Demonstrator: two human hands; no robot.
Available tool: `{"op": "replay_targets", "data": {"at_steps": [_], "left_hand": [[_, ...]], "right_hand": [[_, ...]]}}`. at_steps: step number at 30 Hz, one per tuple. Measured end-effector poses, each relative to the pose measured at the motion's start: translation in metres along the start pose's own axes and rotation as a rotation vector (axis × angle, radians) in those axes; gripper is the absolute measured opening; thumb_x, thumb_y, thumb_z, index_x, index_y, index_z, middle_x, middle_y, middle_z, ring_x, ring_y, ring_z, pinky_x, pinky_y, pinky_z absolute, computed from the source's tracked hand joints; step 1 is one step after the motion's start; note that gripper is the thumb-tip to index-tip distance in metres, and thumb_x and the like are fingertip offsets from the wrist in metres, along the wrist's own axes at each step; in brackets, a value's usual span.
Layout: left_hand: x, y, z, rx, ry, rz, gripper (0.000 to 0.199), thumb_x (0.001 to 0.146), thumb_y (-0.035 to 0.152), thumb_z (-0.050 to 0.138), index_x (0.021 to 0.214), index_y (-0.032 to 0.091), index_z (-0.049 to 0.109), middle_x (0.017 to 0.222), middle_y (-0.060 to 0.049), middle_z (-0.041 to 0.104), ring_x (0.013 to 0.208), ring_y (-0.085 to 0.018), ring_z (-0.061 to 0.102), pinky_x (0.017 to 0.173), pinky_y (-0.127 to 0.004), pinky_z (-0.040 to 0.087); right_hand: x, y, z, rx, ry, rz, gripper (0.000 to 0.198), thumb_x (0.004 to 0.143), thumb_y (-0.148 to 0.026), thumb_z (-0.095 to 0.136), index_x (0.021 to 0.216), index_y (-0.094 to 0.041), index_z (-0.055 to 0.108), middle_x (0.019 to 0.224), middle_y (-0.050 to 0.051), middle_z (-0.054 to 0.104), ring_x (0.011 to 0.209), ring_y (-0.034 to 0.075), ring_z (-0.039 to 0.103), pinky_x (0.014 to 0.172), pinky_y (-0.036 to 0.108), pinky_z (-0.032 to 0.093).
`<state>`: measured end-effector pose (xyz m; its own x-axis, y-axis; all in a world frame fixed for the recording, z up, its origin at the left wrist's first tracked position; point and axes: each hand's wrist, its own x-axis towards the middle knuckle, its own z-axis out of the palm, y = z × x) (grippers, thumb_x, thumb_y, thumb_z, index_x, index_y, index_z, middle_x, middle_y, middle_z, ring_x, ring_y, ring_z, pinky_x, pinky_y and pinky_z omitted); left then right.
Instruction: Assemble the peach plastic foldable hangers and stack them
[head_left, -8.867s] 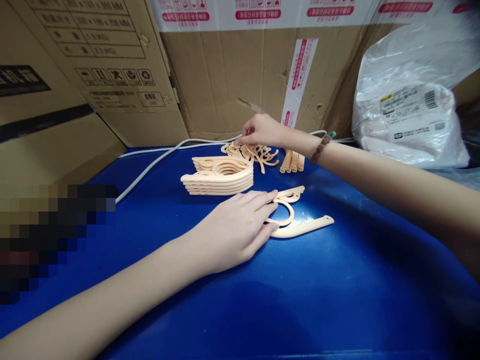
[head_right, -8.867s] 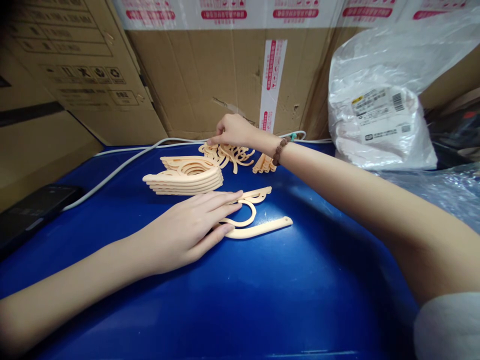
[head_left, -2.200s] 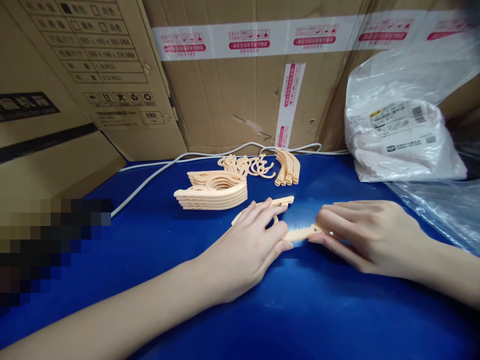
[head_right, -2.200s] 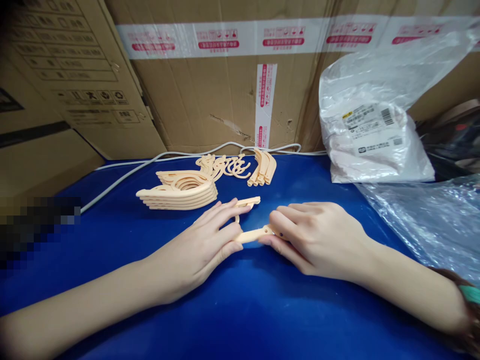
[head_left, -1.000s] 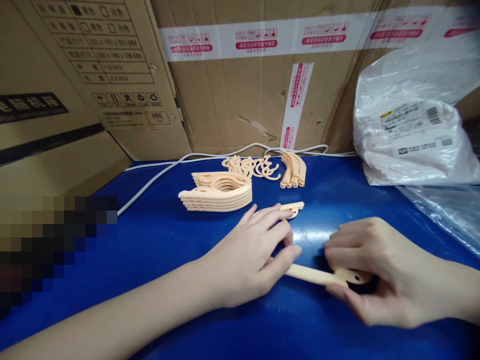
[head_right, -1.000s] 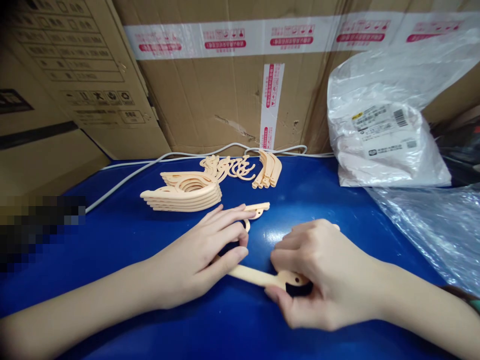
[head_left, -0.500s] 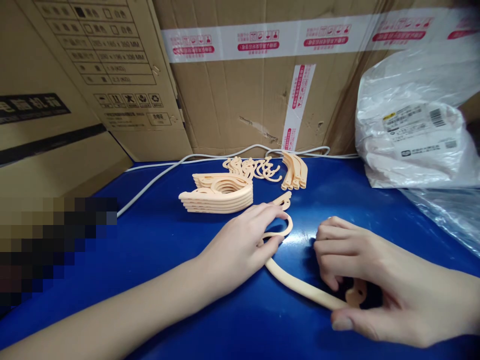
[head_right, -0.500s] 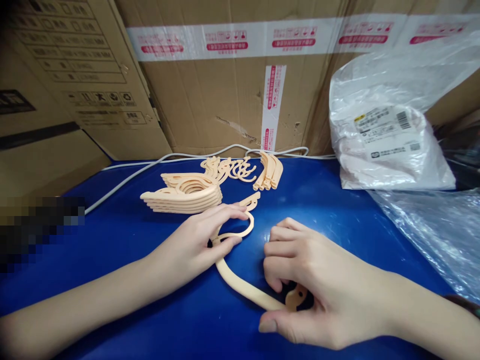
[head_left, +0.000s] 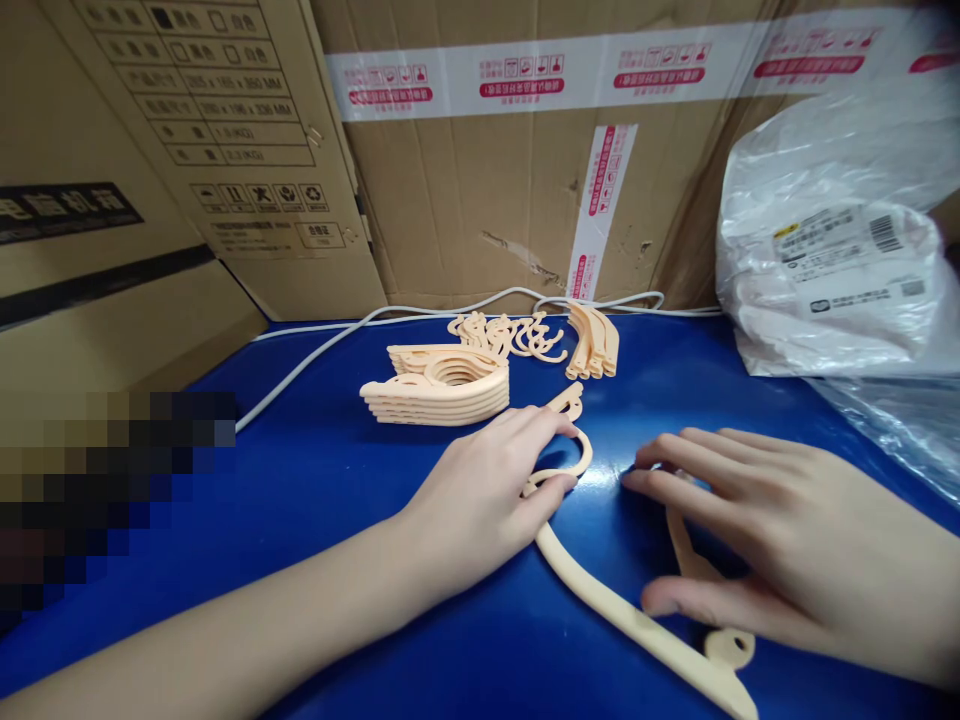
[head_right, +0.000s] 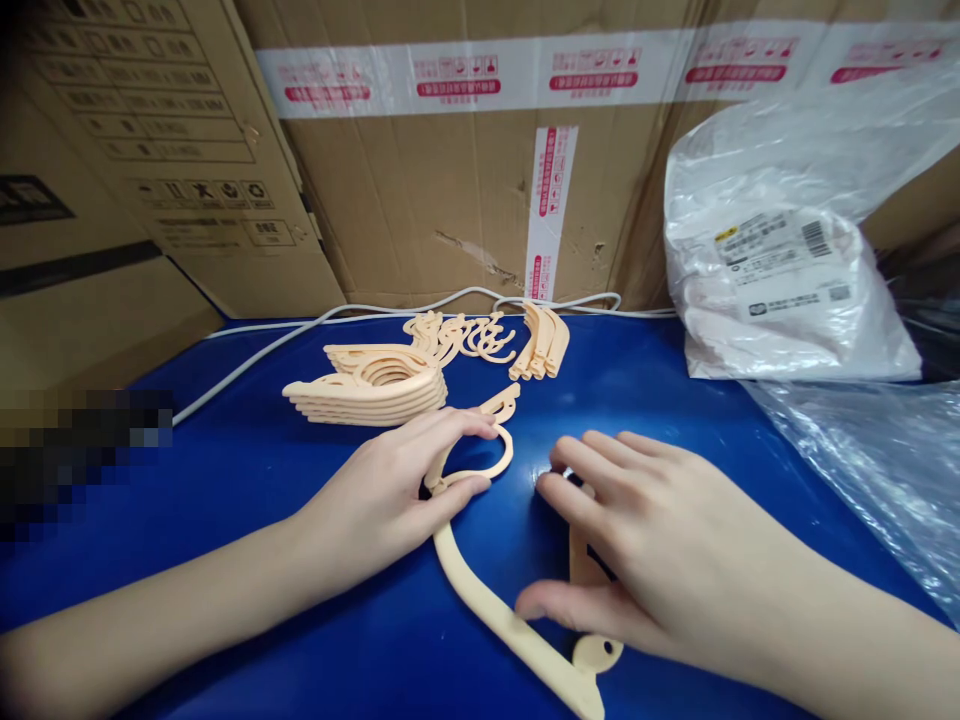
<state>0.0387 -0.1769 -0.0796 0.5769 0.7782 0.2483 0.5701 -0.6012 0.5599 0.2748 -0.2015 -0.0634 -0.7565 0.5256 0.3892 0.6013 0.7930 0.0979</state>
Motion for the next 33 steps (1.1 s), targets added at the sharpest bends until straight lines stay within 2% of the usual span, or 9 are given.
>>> {"op": "replay_targets", "data": {"at_steps": [3, 8, 13, 16, 19, 23, 26, 33], "left_hand": [[0.000, 0.000, 0.000, 0.005, 0.005, 0.004, 0.028, 0.091, 0.021, 0.054, 0.120, 0.022, 0.054, 0.126, -0.004, 0.061, 0.117, -0.020, 0.057, 0.104, -0.039, 0.046], [0.000, 0.002, -0.001, 0.014, -0.001, 0.003, 0.027, 0.093, 0.023, 0.051, 0.119, 0.022, 0.054, 0.125, -0.005, 0.061, 0.115, -0.020, 0.057, 0.103, -0.039, 0.046], [0.000, 0.004, -0.001, 0.031, -0.003, 0.000, 0.026, 0.093, 0.023, 0.051, 0.119, 0.021, 0.054, 0.124, -0.004, 0.061, 0.115, -0.020, 0.057, 0.102, -0.040, 0.047], [-0.001, 0.004, -0.001, 0.043, -0.005, -0.003, 0.027, 0.092, 0.022, 0.052, 0.119, 0.023, 0.054, 0.125, -0.003, 0.061, 0.116, -0.020, 0.056, 0.102, -0.040, 0.047], [-0.001, 0.004, 0.000, 0.051, 0.003, 0.000, 0.027, 0.092, 0.022, 0.052, 0.119, 0.023, 0.054, 0.126, -0.002, 0.060, 0.118, -0.019, 0.056, 0.103, -0.039, 0.047], [-0.002, 0.004, 0.000, 0.060, 0.004, 0.014, 0.027, 0.092, 0.023, 0.052, 0.119, 0.023, 0.054, 0.128, -0.003, 0.060, 0.122, -0.019, 0.054, 0.104, -0.039, 0.046], [-0.003, 0.003, 0.000, 0.075, 0.003, 0.009, 0.027, 0.092, 0.024, 0.052, 0.119, 0.023, 0.054, 0.129, -0.003, 0.060, 0.123, -0.020, 0.054, 0.105, -0.040, 0.046], [-0.001, 0.004, 0.000, 0.108, 0.008, 0.050, 0.027, 0.093, 0.023, 0.050, 0.120, 0.021, 0.054, 0.129, -0.004, 0.060, 0.126, -0.019, 0.052, 0.105, -0.039, 0.047]], "right_hand": [[-0.002, -0.009, 0.000, 0.074, -0.054, -0.066, 0.049, 0.093, -0.058, 0.043, 0.101, -0.016, 0.068, 0.101, 0.014, 0.069, 0.075, 0.022, 0.065, 0.061, 0.035, 0.051], [-0.005, -0.015, -0.003, 0.224, -0.092, -0.098, 0.041, 0.093, -0.053, 0.049, 0.111, -0.019, 0.063, 0.106, 0.011, 0.069, 0.086, 0.021, 0.065, 0.067, 0.031, 0.051], [-0.009, -0.006, -0.008, -0.067, 0.041, -0.061, 0.044, 0.094, -0.058, 0.043, 0.097, -0.019, 0.065, 0.088, 0.010, 0.071, 0.065, 0.020, 0.062, 0.054, 0.033, 0.041], [-0.009, -0.006, -0.007, -0.176, 0.027, -0.017, 0.047, 0.097, -0.056, 0.034, 0.097, -0.019, 0.064, 0.080, 0.007, 0.070, 0.057, 0.019, 0.059, 0.052, 0.033, 0.039], [-0.009, -0.010, -0.003, -0.192, 0.003, -0.023, 0.053, 0.098, -0.056, 0.027, 0.098, -0.018, 0.064, 0.084, 0.009, 0.070, 0.060, 0.020, 0.060, 0.053, 0.034, 0.039], [-0.009, -0.017, 0.003, -0.110, 0.022, -0.046, 0.057, 0.095, -0.063, 0.029, 0.097, -0.018, 0.064, 0.096, 0.012, 0.071, 0.072, 0.022, 0.063, 0.062, 0.036, 0.044], [-0.009, -0.020, 0.004, 0.002, 0.011, -0.073, 0.052, 0.095, -0.061, 0.034, 0.100, -0.018, 0.064, 0.103, 0.012, 0.071, 0.080, 0.023, 0.064, 0.069, 0.037, 0.046], [-0.004, -0.020, -0.004, 0.230, -0.098, -0.084, 0.037, 0.092, -0.053, 0.051, 0.104, -0.021, 0.063, 0.101, 0.009, 0.070, 0.088, 0.021, 0.064, 0.073, 0.033, 0.046]]}}
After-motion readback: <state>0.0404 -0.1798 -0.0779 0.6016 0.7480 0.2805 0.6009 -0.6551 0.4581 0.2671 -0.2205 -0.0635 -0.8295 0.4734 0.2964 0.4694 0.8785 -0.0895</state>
